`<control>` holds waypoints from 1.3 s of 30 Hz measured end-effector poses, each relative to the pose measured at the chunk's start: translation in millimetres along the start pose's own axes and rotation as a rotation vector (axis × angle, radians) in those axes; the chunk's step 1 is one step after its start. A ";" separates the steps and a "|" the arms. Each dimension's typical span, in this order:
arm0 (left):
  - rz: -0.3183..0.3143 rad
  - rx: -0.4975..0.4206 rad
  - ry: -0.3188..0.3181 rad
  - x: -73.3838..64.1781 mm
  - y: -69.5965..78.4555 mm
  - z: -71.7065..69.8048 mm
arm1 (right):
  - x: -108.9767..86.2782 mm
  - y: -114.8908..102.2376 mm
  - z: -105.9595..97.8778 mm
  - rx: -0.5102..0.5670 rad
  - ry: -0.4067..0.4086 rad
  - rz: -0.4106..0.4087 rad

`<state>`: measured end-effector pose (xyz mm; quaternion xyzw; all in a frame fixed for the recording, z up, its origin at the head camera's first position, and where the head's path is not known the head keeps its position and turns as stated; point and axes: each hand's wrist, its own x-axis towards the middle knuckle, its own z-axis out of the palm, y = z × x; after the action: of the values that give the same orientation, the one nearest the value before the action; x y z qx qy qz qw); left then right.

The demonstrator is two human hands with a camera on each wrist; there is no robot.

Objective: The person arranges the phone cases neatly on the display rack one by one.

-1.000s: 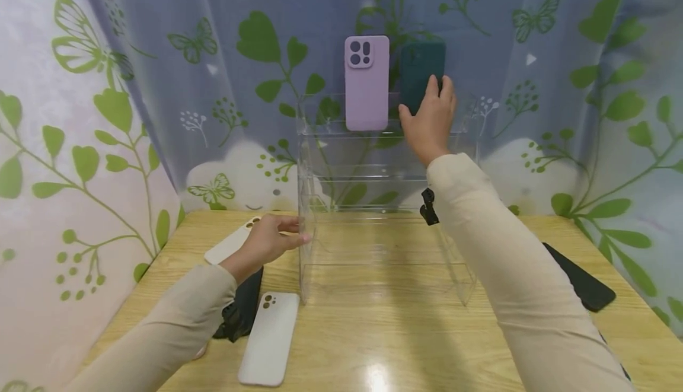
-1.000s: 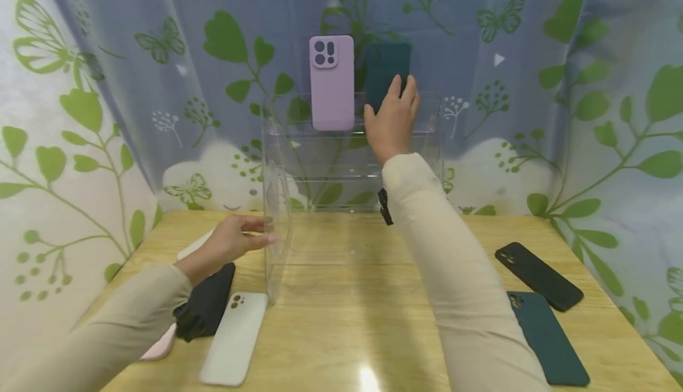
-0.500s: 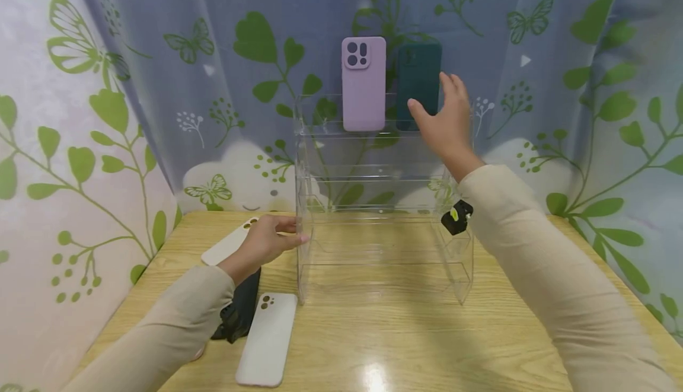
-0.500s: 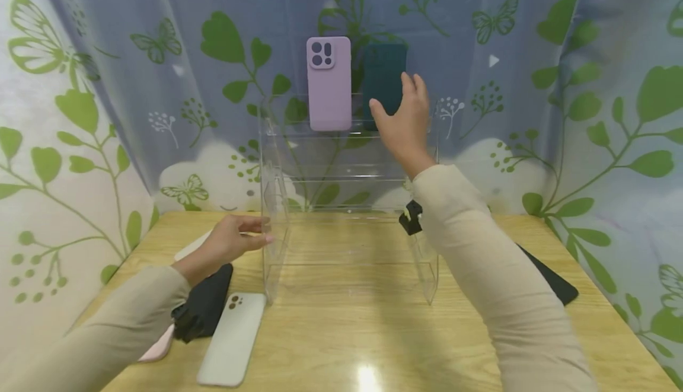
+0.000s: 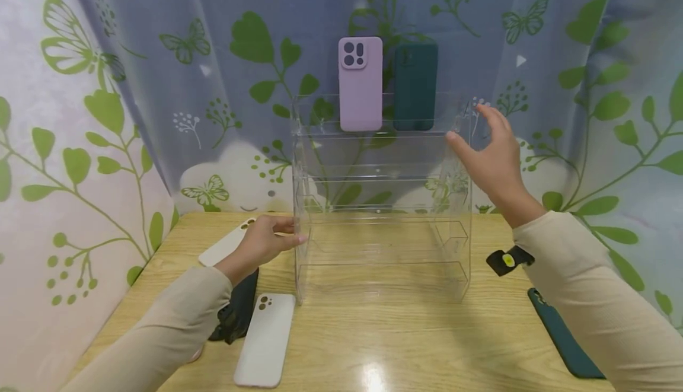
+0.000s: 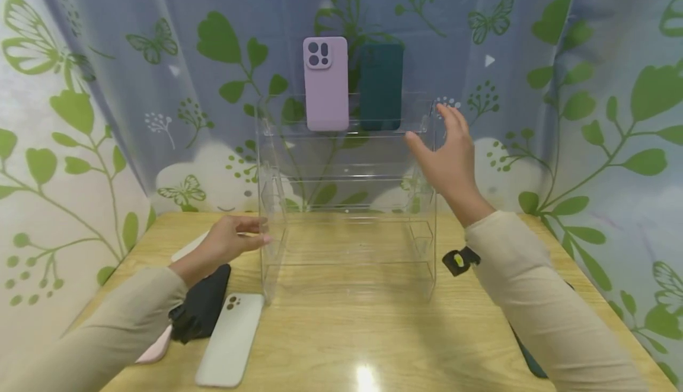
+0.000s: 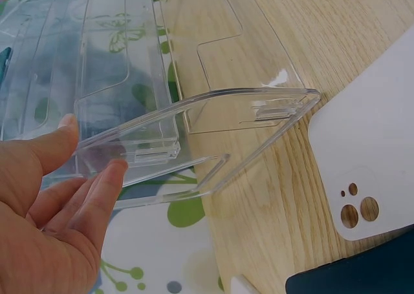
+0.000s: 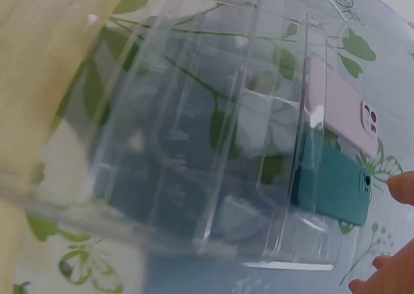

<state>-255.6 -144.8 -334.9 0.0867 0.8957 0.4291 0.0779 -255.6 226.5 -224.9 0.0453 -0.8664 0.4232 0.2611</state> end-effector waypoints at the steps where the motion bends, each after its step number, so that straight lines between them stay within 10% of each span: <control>1: -0.001 -0.002 0.001 0.2 0.0 0.2 | -4.4 4.2 -3.4 -0.003 -0.001 0.008; 23: 0.000 -0.013 -0.002 -0.2 0.0 -0.5 | -114.2 137.6 -69.4 -0.122 -0.127 0.222; 39: 0.004 -0.016 -0.001 -0.6 0.4 -0.3 | -121.9 244.0 -99.3 -0.269 -0.394 0.336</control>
<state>-255.1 -144.9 -334.3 0.0882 0.8921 0.4363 0.0782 -182.7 439.9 -407.7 -0.0526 -0.9441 0.3251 0.0177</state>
